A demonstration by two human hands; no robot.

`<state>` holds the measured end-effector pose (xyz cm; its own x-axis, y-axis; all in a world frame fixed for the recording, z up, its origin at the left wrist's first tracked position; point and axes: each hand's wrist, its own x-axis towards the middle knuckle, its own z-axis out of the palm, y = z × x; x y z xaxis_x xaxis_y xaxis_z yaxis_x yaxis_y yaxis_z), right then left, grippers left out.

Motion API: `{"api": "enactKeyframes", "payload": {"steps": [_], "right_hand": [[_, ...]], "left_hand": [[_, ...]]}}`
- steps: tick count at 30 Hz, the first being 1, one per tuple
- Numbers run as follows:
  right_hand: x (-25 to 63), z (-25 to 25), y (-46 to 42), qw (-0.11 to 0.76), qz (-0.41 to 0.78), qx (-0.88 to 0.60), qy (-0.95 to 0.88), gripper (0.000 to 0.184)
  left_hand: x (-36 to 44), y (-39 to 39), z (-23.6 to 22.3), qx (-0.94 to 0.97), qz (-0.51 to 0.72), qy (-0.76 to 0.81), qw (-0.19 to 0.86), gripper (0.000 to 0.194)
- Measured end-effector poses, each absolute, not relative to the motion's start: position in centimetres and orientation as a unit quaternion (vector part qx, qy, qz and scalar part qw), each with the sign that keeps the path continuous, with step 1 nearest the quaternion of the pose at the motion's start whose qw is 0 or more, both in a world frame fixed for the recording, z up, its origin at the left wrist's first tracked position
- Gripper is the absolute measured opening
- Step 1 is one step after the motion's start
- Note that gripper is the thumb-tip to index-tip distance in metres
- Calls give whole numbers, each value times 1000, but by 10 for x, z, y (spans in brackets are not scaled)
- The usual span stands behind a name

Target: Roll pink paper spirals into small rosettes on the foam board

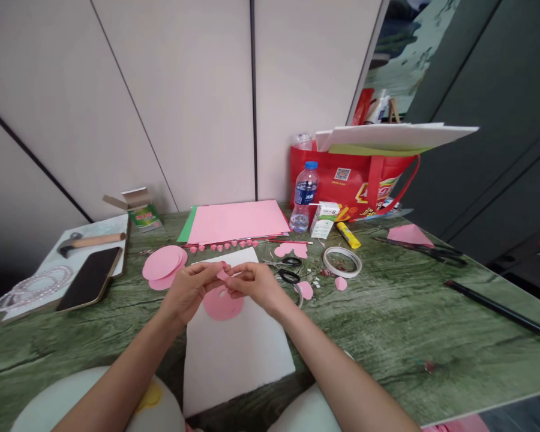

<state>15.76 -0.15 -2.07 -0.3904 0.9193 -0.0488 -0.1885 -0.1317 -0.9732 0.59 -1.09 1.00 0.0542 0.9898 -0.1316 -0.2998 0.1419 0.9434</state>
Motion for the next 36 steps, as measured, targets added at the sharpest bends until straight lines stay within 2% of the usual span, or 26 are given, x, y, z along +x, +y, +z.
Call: {"api": "enactKeyframes", "payload": {"steps": [9,16,23,29,36], "right_hand": [[160,-18,-1,486,646,-372,-456,31],[158,-19,-1,467,675,-360,-443,34],[157,-17,-2,491,665,-379,-416,35],[157,-13,-2,557,603,-376,-431,35],[156,-13,-3,594,508,-378,-495,31]], "left_hand": [[7,-11,5,455,534,469,536,20],[8,-11,3,480,532,458,526,20],[11,-13,9,498,535,484,481,17],[14,-14,10,544,523,501,425,15],[14,-15,8,578,495,501,412,12]]}}
